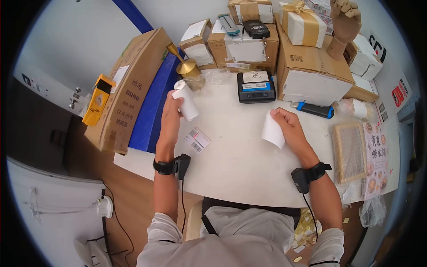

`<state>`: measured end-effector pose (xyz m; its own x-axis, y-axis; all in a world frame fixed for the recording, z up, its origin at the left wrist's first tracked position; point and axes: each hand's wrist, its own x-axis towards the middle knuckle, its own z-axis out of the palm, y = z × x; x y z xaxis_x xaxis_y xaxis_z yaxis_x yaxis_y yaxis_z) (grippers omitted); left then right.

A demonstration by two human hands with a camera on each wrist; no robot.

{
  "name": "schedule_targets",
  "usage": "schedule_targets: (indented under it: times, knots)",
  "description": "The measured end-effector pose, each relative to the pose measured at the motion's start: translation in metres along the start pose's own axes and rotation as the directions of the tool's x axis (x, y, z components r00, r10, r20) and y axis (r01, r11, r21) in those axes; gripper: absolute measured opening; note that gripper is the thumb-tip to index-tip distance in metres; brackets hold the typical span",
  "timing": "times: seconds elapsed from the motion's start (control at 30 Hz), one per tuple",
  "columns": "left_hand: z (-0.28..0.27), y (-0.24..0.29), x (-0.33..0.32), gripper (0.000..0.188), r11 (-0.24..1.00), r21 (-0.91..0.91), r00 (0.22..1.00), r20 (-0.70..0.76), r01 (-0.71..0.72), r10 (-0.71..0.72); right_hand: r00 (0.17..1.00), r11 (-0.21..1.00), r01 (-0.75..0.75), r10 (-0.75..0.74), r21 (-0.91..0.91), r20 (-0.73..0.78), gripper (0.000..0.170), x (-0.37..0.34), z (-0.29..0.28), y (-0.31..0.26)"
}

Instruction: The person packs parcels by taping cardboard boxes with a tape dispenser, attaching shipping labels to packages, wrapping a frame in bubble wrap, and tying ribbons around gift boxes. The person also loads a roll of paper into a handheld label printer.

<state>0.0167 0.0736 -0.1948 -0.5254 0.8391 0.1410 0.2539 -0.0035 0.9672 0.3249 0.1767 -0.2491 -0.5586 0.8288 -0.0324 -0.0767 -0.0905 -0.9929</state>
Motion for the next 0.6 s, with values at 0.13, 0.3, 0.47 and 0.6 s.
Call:
schedule_targets:
  times: [0.13,0.3,0.47,0.6]
  knots:
    - [-0.01,-0.013,-0.004,0.029,0.948,0.237,0.973,0.146,-0.21,0.179,0.999,0.999,0.032,-0.032,-0.016,0.009,0.034,0.002,-0.003,0.006]
    - [-0.015,-0.02,-0.011,0.038,0.905,0.414,0.988,0.146,-0.102,0.045,0.999,0.999,0.033,-0.033,-0.003,0.008,0.035,0.005,-0.004,0.01]
    - [-0.011,-0.009,-0.018,0.044,0.73,0.639,0.959,0.045,-0.242,0.279,1.0,0.999,0.027,-0.027,0.044,0.0,0.034,0.002,-0.004,0.005]
    - [0.012,0.022,-0.026,0.037,0.537,0.736,0.819,0.04,-0.412,0.573,0.995,0.998,0.03,-0.036,0.061,0.095,0.033,0.002,-0.003,0.003]
